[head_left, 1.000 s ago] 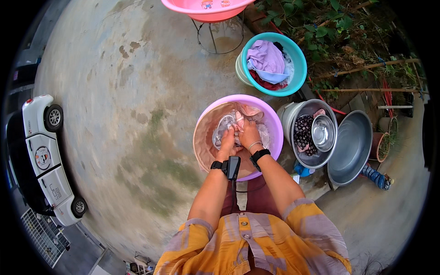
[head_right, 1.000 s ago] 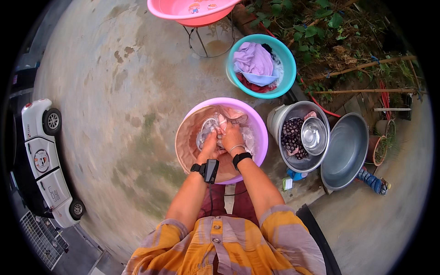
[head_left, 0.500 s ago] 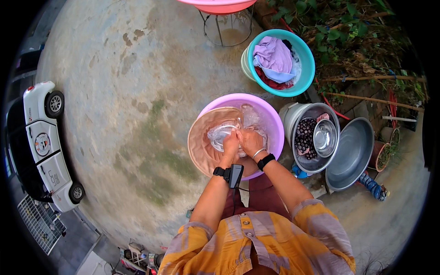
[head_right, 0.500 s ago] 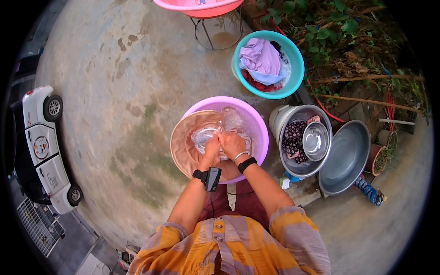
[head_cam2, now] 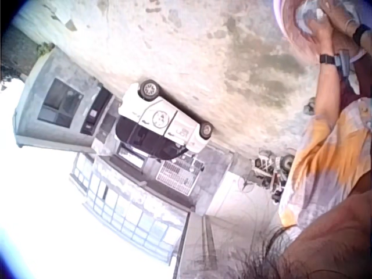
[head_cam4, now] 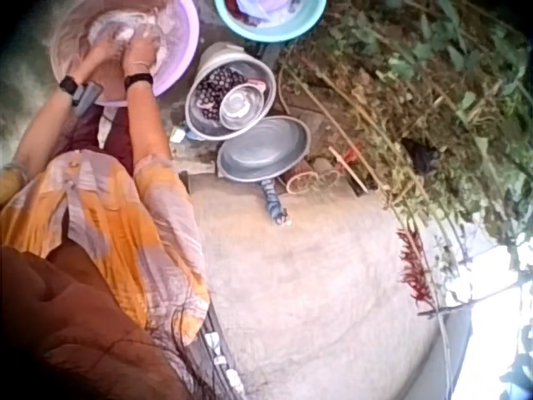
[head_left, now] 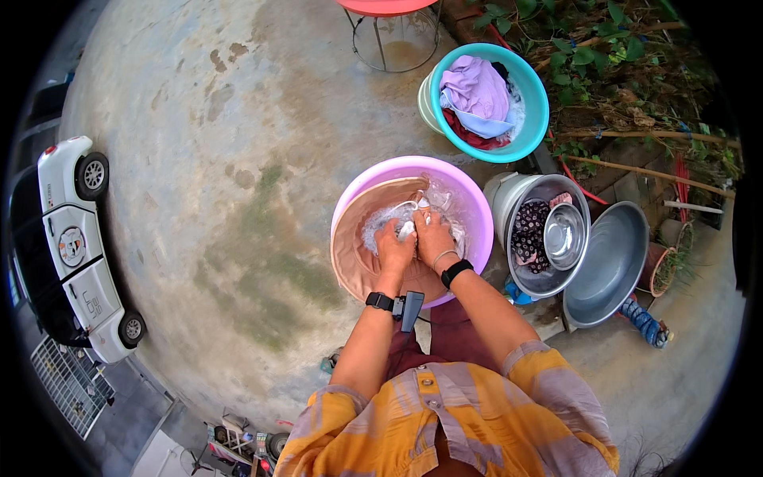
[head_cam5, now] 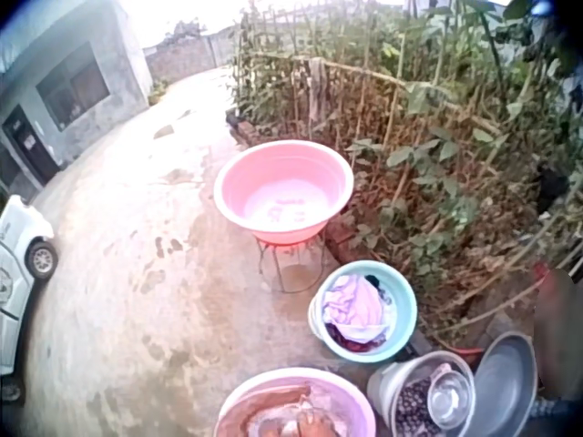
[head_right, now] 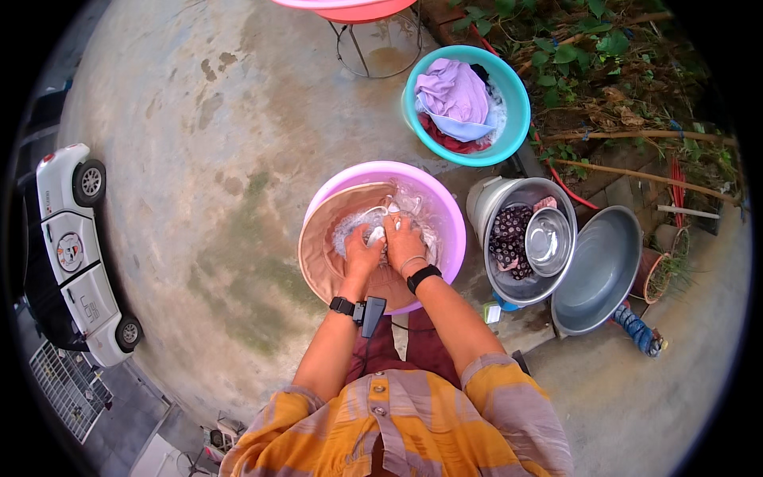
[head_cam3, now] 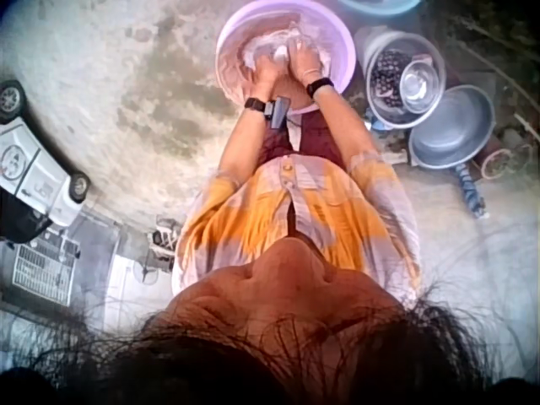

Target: The person washes a hat by hand in a pink basin using soap and water.

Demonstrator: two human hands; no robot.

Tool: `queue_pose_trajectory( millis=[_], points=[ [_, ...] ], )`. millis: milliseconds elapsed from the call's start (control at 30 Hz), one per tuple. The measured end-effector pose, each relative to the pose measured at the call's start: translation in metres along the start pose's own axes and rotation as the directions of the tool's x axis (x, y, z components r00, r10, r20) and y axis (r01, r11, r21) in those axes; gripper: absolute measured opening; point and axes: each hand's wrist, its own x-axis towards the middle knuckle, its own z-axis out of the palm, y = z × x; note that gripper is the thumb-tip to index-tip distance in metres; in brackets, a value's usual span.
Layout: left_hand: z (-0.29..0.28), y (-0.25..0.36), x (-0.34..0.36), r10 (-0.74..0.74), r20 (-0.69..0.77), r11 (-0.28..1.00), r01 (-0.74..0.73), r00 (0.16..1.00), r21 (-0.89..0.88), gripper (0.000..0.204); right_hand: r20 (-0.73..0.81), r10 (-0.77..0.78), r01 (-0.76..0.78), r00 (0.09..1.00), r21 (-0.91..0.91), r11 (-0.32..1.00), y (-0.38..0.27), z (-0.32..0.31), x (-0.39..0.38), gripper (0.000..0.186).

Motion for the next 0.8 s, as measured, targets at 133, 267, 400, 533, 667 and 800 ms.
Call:
queue_pose_trajectory(
  millis=[133,267,400,533,667,800],
  points=[
    [0.013,0.031,-0.009,-0.381,0.348,0.699,0.514,0.856,-0.498,0.032,-0.038,0.125,-0.114,0.991,0.221,0.969,0.035,0.013,0.018,0.026],
    [0.023,-0.028,0.003,-0.338,0.416,0.293,0.515,0.844,-0.806,0.023,-0.241,0.134,-0.008,0.961,0.46,0.888,-0.019,0.012,-0.006,0.019],
    [0.004,0.016,0.004,-0.341,0.507,0.059,0.557,0.791,-0.829,0.014,-0.241,0.022,0.123,0.97,0.573,0.81,-0.015,-0.006,-0.023,0.02],
    [0.003,0.012,0.004,-0.388,0.47,0.15,0.558,0.793,-0.816,0.014,-0.226,-0.065,0.155,0.972,0.404,0.901,-0.009,-0.004,-0.014,0.022],
    [-0.003,0.029,-0.002,-0.311,0.396,0.309,0.486,0.864,-0.818,0.025,-0.208,-0.026,0.111,0.978,0.411,0.905,0.01,0.005,0.002,0.02],
    [-0.017,0.037,-0.011,-0.228,0.348,0.163,0.388,0.909,-0.907,0.033,-0.154,0.098,-0.004,0.983,0.522,0.853,0.021,0.005,0.002,0.014]
  ],
)
